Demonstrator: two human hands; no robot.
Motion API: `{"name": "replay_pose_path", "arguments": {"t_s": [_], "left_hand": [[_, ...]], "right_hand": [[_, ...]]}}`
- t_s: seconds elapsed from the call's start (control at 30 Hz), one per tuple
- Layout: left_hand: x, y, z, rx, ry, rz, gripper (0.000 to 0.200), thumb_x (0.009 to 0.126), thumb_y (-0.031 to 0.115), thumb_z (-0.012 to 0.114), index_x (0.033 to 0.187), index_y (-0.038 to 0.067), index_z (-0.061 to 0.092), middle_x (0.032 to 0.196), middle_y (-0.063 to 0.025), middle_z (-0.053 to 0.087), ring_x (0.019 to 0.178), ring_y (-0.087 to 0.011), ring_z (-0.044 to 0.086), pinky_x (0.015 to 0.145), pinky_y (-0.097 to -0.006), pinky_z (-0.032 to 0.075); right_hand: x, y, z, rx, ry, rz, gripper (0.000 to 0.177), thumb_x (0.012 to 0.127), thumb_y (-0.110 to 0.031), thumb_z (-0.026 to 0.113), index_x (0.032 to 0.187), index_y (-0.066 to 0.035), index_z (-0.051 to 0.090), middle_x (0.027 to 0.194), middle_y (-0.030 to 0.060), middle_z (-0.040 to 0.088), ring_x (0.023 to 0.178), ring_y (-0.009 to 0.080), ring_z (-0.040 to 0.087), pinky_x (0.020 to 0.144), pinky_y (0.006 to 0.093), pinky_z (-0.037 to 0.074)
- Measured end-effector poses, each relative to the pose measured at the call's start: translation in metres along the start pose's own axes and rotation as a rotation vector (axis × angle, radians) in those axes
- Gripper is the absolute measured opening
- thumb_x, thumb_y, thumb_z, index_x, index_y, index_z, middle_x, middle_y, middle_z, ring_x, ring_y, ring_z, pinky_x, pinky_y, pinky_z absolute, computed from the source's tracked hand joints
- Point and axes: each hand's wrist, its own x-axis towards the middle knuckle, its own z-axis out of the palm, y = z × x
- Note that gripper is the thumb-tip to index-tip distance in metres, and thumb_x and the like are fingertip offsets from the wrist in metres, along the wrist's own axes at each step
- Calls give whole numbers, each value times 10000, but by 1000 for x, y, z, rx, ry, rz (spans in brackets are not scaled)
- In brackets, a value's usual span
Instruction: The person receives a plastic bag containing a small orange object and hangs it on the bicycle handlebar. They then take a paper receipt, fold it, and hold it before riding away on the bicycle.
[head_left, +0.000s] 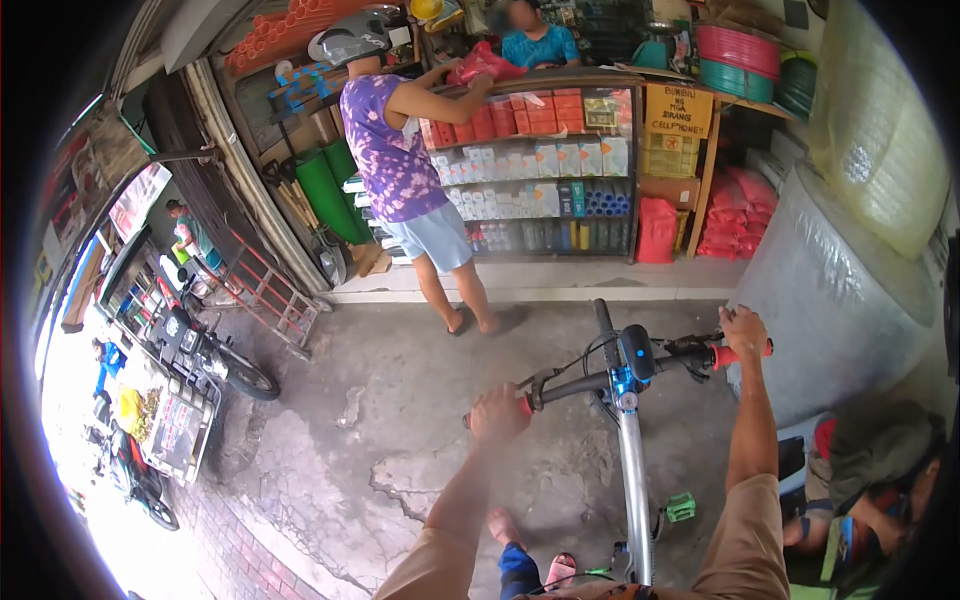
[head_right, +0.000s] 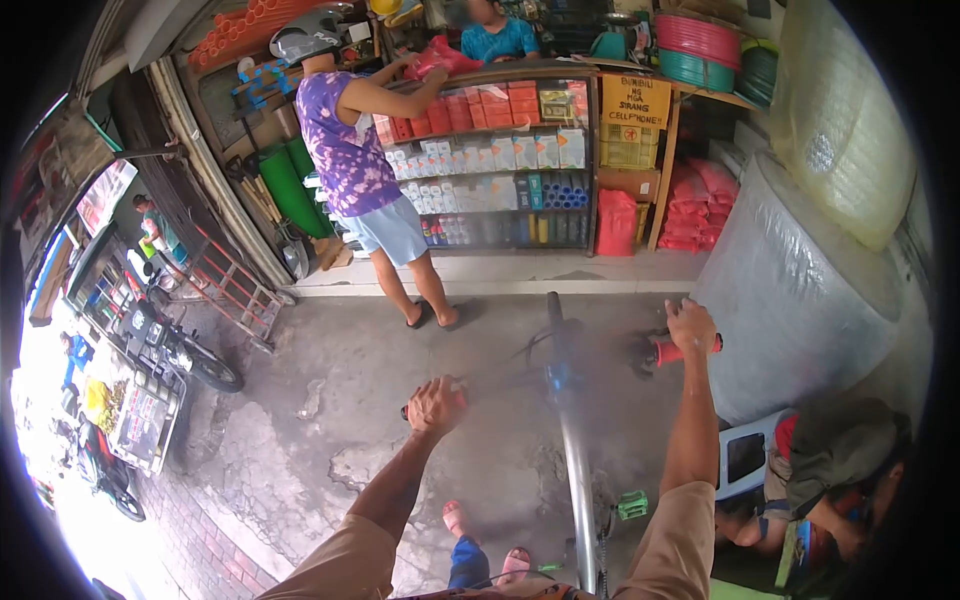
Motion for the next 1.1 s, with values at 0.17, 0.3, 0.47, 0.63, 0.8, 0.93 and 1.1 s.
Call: {"name": "replay_pose_path", "arguments": {"t_s": [0.17,0.3,0.47,0.63,0.8,0.93,1.1], "left_hand": [[0,-4,-8,-22,-4,-15,248,803,285,663,902,65,608,773,-114,632,726,-323,642,692,-427,511],[-13,-25,-13,-22,2,7,247,792,270,661,919,66,605,774,-112,634,734,-325,645,695,-439,515],[-8,-50,-25,-30,24,24,249,775,262,666,918,69,601,780,-108,636,738,-324,647,689,-442,519],[-21,-68,-40,-20,43,32,259,765,277,678,901,71,599,762,-103,633,728,-312,648,665,-432,520],[-28,-76,-44,-16,37,25,251,764,282,683,890,79,606,749,-93,630,715,-302,646,648,-426,520],[-26,-69,-44,-17,24,23,245,767,283,684,892,85,612,751,-90,631,715,-302,645,653,-429,520],[-33,-67,-43,-17,7,10,246,771,287,686,895,87,614,755,-89,633,721,-303,646,665,-432,519]], "right_hand": [[-3,-10,-8,-16,-55,29,434,927,-463,496,905,-50,627,963,195,678,947,393,636,807,505,509],[-26,-23,-9,2,-25,33,419,921,-452,513,928,-47,620,957,197,683,940,400,640,804,506,510],[-38,-45,-13,47,16,20,411,914,-450,525,950,-50,614,978,206,682,957,405,638,807,509,506],[-64,-61,-17,52,36,40,404,913,-446,528,948,-53,614,984,217,676,959,408,636,808,512,504],[-74,-68,-19,44,62,61,394,920,-431,525,938,-49,618,978,225,672,950,416,633,805,514,503],[-71,-64,-20,53,60,60,384,923,-419,524,938,-47,619,976,226,673,948,420,633,806,519,501],[-76,-60,-24,48,41,64,383,925,-418,520,946,-48,619,979,229,671,955,422,630,808,520,498]]}}
